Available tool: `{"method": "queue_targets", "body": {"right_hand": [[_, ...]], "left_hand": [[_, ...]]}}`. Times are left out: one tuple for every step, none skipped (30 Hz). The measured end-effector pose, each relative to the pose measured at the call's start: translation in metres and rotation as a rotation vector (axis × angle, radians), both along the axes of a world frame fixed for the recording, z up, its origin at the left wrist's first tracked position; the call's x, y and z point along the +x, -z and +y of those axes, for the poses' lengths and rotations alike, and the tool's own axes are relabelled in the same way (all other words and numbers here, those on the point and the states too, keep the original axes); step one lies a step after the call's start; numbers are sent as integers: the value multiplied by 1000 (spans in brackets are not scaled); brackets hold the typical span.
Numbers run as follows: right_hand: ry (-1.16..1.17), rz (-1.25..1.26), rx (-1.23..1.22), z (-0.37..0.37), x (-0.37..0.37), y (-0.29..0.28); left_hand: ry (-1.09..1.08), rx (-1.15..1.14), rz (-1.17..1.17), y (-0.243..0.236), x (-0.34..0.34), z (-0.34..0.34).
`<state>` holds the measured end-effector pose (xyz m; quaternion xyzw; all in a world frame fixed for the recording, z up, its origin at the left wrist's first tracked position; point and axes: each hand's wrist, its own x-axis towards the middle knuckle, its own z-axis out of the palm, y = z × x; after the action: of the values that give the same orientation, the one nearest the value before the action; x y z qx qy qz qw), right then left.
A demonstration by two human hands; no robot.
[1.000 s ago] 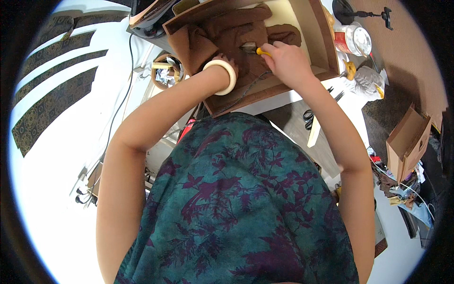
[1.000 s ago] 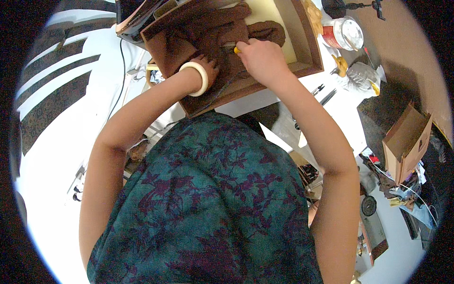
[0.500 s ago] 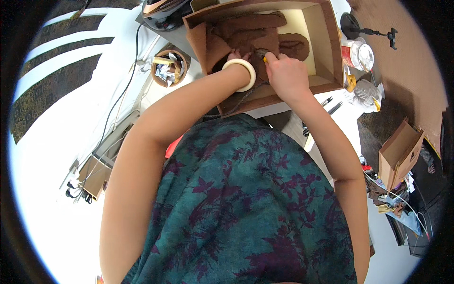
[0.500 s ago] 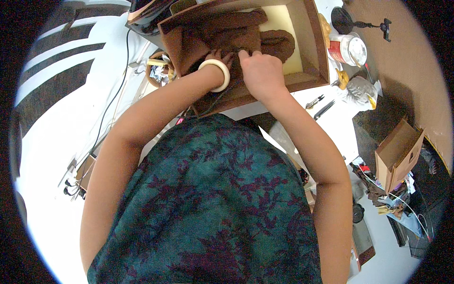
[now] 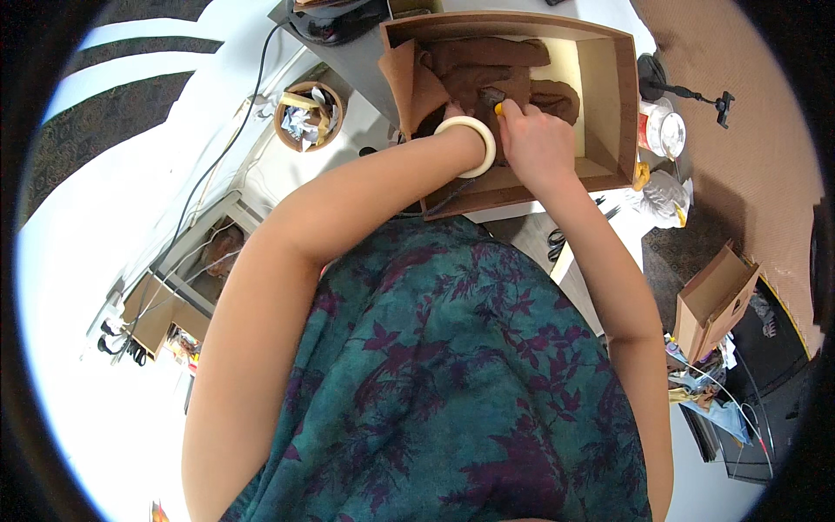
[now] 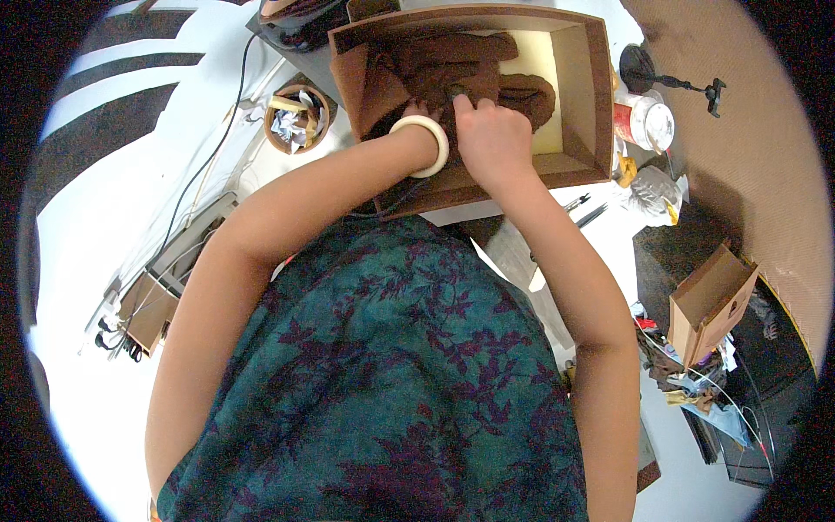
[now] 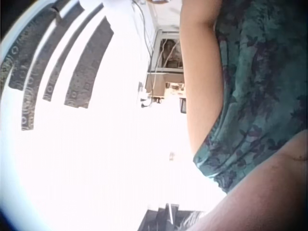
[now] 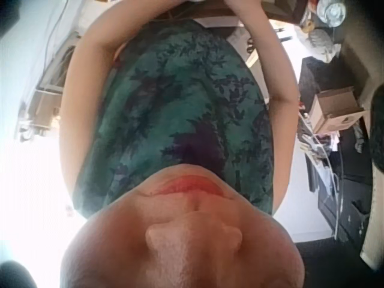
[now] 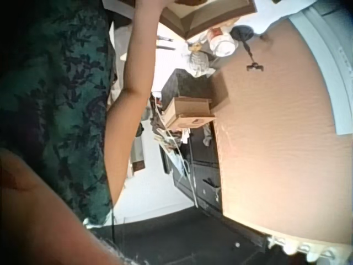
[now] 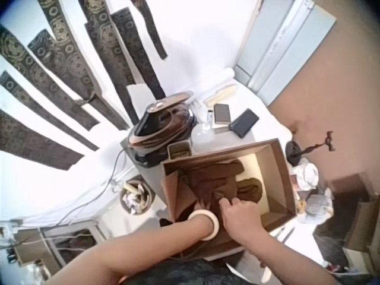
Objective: The person uses pliers to remove staples from a brown fabric lining inside a wooden frame. They repeatedly reposition the fabric and pull out staples along the edges, then smooth the fabric back into place.
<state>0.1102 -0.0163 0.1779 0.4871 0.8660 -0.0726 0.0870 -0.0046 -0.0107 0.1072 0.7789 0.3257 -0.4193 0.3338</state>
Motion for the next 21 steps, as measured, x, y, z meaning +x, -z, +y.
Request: {"method": "queue_targets", "body": {"right_hand": [[1,-16,5,3,2,6],[2,-32,9,5,3,9],[15,-37,-9,7,-1,4],[29,-42,-27,8,-5,-5],[44,-47,-46,9,-7,-9],[46,-12,-23,11,-6,-5],[49,23,-1,16,-2,3],[54,59,21,17,3,8],[97,55,-5,17,9,10],[130,50,-29,18,14,10],[150,43,-48,19,16,9],[170,108,-37,18,20,11],[201,173,-27,13,26,14],[235,237,-16,9,31,17],[274,265,-48,7,37,23],[315,292,-79,6,42,29],[373,324,-116,5,50,35],[371,260,-147,7,52,34],[370,190,-176,10,55,31],[372,121,-205,12,58,29],[371,141,-206,13,60,30]], "left_hand": [[-40,9,-22,-1,-1,-2],[-79,17,-45,-1,-1,-2],[-69,14,-44,0,-2,-1],[-58,10,-45,1,-3,0],[11,-7,-25,2,-2,2],[87,-22,-9,2,1,3],[106,-24,-4,3,3,3],[125,-26,1,4,5,4],[147,-29,10,6,6,5],[96,2,20,35,8,0],[31,36,28,90,11,-12],[-32,69,39,127,14,-20],[-50,109,62,140,16,-23],[-64,151,84,147,17,-24],[-19,119,89,135,16,-19],[25,87,93,121,15,-14],[133,-23,83,66,13,4],[143,-21,89,45,11,4],[153,-18,92,27,11,4],[85,91,110,31,8,-6],[58,56,97,35,7,-4]]}}
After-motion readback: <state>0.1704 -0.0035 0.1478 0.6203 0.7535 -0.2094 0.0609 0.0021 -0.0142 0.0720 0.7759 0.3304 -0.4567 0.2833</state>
